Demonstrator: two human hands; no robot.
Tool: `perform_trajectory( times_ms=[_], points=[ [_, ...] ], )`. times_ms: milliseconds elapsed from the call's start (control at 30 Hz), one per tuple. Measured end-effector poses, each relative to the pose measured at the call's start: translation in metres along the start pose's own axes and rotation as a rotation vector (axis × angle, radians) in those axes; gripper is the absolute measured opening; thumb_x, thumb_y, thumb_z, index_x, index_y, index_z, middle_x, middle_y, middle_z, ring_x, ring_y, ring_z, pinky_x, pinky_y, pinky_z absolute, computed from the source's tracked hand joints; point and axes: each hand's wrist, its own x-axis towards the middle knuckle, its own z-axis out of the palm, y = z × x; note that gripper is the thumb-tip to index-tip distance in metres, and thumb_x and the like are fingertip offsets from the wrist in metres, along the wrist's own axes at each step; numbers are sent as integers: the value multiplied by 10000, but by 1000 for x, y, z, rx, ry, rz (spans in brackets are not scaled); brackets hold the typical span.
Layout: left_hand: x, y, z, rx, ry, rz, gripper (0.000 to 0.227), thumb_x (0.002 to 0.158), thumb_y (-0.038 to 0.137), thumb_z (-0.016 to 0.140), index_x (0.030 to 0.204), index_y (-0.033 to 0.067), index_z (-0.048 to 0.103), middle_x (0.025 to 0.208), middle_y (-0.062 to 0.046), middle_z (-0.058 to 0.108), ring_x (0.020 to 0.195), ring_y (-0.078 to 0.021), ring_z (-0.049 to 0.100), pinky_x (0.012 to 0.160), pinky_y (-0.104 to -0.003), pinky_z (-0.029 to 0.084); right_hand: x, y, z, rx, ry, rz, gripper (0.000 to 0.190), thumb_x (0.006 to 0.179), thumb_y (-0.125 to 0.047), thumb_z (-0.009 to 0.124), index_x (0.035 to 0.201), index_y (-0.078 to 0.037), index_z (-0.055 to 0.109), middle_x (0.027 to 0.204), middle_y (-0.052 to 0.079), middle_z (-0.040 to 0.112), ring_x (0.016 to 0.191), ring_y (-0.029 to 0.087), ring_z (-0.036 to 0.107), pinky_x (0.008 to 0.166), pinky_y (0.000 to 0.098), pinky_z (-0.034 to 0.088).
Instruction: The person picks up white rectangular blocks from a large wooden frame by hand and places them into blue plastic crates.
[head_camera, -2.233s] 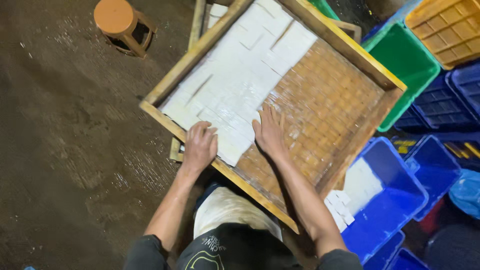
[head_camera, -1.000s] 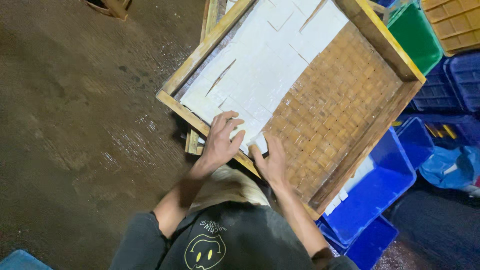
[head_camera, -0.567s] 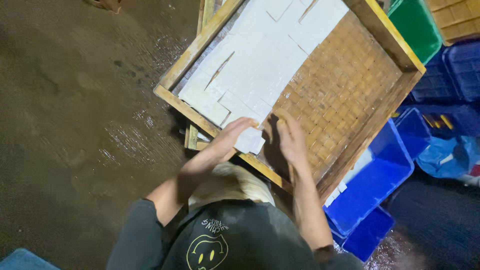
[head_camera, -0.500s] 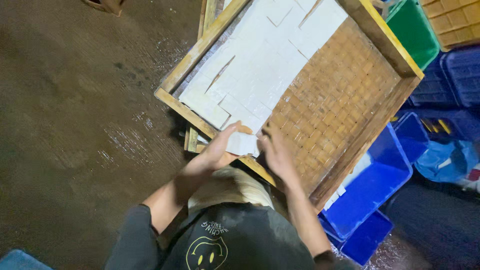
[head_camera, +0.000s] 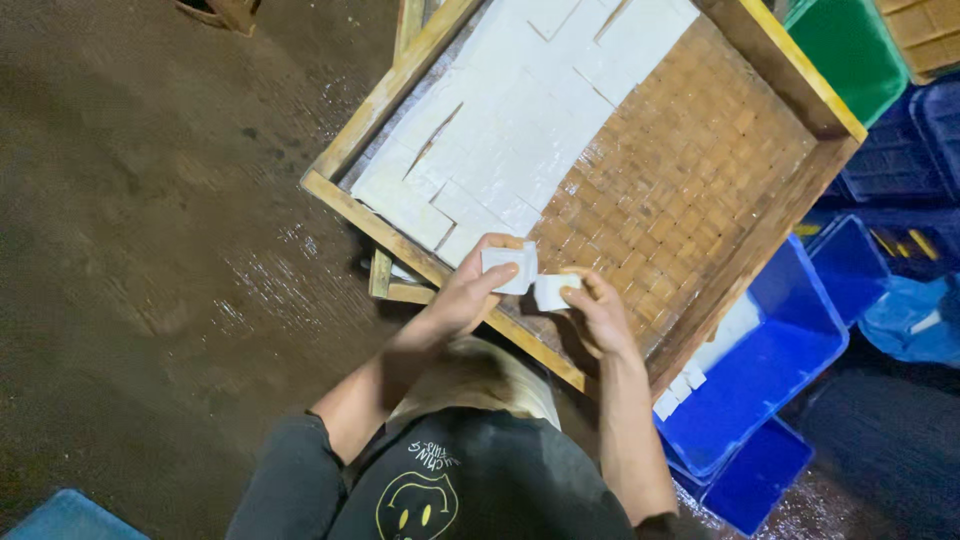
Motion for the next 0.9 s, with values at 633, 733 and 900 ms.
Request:
perform_trajectory(
  times_ms=[633, 733, 900],
  points=[
    [17, -250, 255, 1281, -241, -106, 708, 983, 466, 569, 1475, -5, 373, 1423, -307, 436, 1297, -475, 450, 1050, -523, 377, -159, 56, -227, 635, 196, -530, 721, 841, -443, 584, 1438, -40, 546, 1458, 241, 512, 1344, 365, 500, 1163, 465, 395],
    [12, -266, 284, 1474, -398, -229, 698, 945, 493, 596, 1469, 54, 458, 1480, -305, 417, 1326, -486, 453, 1092, -502, 403, -164, 112, -310, 1009, 193, -347, 686, 863, -467, 583, 1396, -37, 547, 1404, 280, 560, 1241, 441, 551, 1033, 552, 451],
    [-8, -226, 247, 1544, -317, 226, 510, 884, 233, 775, 1323, 37, 607, 1468, -215, 507, 1377, -413, 473, 1146, -503, 392, -138, 170, -458, 848, 268, 3, 596, 802, -361, 597, 1331, -90, 546, 1315, 159, 637, 1222, 393, 603, 916, 573, 567]
  ],
)
